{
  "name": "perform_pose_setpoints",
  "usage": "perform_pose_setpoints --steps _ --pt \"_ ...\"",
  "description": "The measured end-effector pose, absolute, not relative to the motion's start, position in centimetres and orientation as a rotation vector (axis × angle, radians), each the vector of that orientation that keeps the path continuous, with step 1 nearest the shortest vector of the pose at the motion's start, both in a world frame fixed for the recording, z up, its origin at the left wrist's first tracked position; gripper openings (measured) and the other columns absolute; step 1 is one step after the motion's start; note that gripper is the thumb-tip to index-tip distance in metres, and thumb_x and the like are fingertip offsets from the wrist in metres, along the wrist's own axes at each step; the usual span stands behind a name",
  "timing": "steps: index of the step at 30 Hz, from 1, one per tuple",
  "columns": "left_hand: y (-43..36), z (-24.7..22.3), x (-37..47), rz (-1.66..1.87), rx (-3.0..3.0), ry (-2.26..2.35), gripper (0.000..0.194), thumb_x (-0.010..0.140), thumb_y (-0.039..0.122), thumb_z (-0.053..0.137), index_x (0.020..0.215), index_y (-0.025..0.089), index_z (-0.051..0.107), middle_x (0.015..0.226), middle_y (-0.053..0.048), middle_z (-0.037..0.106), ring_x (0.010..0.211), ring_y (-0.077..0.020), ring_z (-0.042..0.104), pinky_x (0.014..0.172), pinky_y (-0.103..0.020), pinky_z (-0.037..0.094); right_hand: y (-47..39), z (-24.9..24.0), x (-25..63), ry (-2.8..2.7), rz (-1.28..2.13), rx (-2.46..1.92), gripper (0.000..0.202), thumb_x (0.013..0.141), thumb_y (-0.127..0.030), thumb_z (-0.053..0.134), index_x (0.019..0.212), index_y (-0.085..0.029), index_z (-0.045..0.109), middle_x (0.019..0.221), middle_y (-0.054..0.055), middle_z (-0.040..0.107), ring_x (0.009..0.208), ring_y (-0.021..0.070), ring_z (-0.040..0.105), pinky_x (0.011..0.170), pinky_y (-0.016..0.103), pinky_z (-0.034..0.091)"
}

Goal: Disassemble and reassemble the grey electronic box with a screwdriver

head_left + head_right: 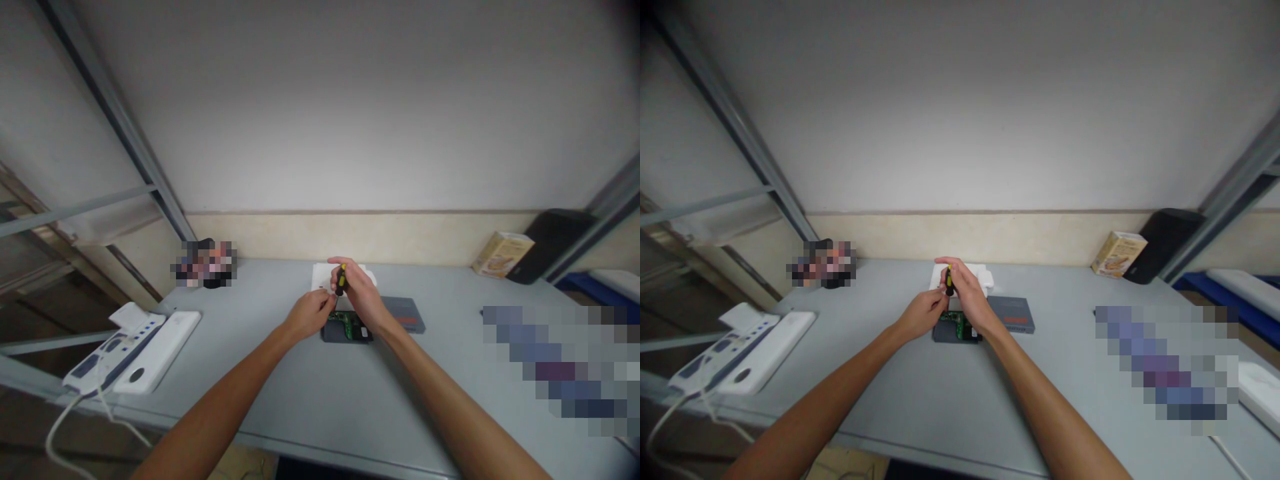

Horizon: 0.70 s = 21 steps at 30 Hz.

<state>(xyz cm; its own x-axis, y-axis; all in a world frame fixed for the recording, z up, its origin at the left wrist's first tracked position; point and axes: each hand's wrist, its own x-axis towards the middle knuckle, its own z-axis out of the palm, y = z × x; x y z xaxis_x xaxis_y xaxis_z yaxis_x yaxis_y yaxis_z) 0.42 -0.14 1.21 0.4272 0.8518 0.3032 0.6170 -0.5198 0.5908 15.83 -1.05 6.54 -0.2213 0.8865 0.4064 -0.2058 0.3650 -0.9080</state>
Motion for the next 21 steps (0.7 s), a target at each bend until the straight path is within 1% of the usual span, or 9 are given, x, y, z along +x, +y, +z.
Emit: perform_pose_setpoints --steps 3,4,6,8,10,12,14,18,21 --pt "-0.1 1.0 0.4 0.838 2.283 1.255 0.04 0.101 0.031 0.04 0.071 0.018 0.062 0.075 -0.003 0.066 0.067 -0.0152 0.058 0.062 -0.026 0.04 -1.6 6.7 16.0 -1.431 1.217 -0.617 0.028 0.093 -0.051 0.058 0.094 -0.023 0.059 0.089 0.003 0.063 0.082 0.0171 0.061 0.079 0.03 0.049" --pt "0.0 0.9 0.3 0.842 2.273 1.255 0.039 0.101 0.031 0.04 0.073 0.018 0.063 0.077 -0.004 0.067 0.068 -0.0157 0.059 0.063 -0.026 0.041 -1.8 6.8 16.0 -1.426 1.232 -0.609 0.027 0.091 -0.05 0.062 0.091 -0.024 0.057 0.089 0.002 0.064 0.082 0.0172 0.061 0.08 0.031 0.048" --pt "0.0 0.8 0.3 0.84 2.254 1.259 0.038 0.101 0.033 0.041 0.076 0.018 0.064 0.078 -0.005 0.068 0.07 -0.0168 0.061 0.065 -0.027 0.042 -2.1 6.7 16.0 -1.409 1.252 -0.613 0.028 0.088 -0.049 0.068 0.09 -0.024 0.053 0.082 0.0 0.063 0.075 0.0161 0.059 0.074 0.029 0.048" --pt "0.0 0.8 0.3 0.834 2.248 1.258 0.038 0.102 0.035 0.04 0.076 0.018 0.063 0.078 -0.005 0.068 0.071 -0.0171 0.061 0.066 -0.027 0.043 -2.3 6.7 15.9 -1.386 1.253 -0.623 0.028 0.089 -0.05 0.066 0.091 -0.025 0.052 0.069 -0.004 0.056 0.065 0.0142 0.052 0.066 0.026 0.044" --pt "0.0 0.8 0.4 0.827 2.255 1.255 0.04 0.102 0.036 0.04 0.074 0.018 0.062 0.076 -0.004 0.067 0.07 -0.0166 0.06 0.066 -0.026 0.042 -2.4 6.7 15.7 -1.331 1.276 -0.595 0.03 0.094 -0.055 0.056 0.096 -0.025 0.056 0.066 -0.004 0.049 0.061 0.0141 0.047 0.062 0.026 0.04" --pt "0.1 0.8 0.4 0.823 2.262 1.25 0.041 0.102 0.035 0.039 0.073 0.017 0.061 0.075 -0.004 0.066 0.069 -0.0159 0.06 0.066 -0.025 0.042 -2.3 6.8 15.7 -1.257 1.349 -0.541 0.037 0.097 -0.058 0.046 0.1 -0.024 0.061 0.069 -0.002 0.05 0.063 0.0153 0.047 0.063 0.028 0.041" --pt "0.1 0.8 0.4 0.827 2.266 1.249 0.041 0.102 0.035 0.039 0.072 0.017 0.061 0.074 -0.004 0.065 0.068 -0.0153 0.059 0.065 -0.025 0.041 -2.2 6.8 15.7 -1.196 1.43 -0.505 0.037 0.097 -0.055 0.046 0.098 -0.023 0.065 0.075 0.001 0.054 0.068 0.0165 0.05 0.066 0.03 0.042" --pt "0.1 0.7 0.4 0.837 2.289 1.241 0.039 0.1 0.029 0.04 0.069 0.017 0.06 0.073 -0.003 0.064 0.066 -0.0141 0.057 0.062 -0.024 0.037 -1.9 6.4 16.1 -1.162 1.48 -0.486 0.029 0.089 -0.049 0.063 0.092 -0.021 0.068 0.087 0.004 0.063 0.081 0.0189 0.058 0.077 0.031 0.044" --pt "0.0 0.9 0.4 0.838 2.281 1.246 0.038 0.1 0.028 0.041 0.068 0.017 0.059 0.07 -0.002 0.063 0.064 -0.0136 0.055 0.06 -0.025 0.035 -1.8 6.2 16.1 -1.157 1.499 -0.448 0.025 0.083 -0.044 0.074 0.092 -0.023 0.065 0.094 0.004 0.067 0.086 0.0193 0.061 0.086 0.034 0.044"
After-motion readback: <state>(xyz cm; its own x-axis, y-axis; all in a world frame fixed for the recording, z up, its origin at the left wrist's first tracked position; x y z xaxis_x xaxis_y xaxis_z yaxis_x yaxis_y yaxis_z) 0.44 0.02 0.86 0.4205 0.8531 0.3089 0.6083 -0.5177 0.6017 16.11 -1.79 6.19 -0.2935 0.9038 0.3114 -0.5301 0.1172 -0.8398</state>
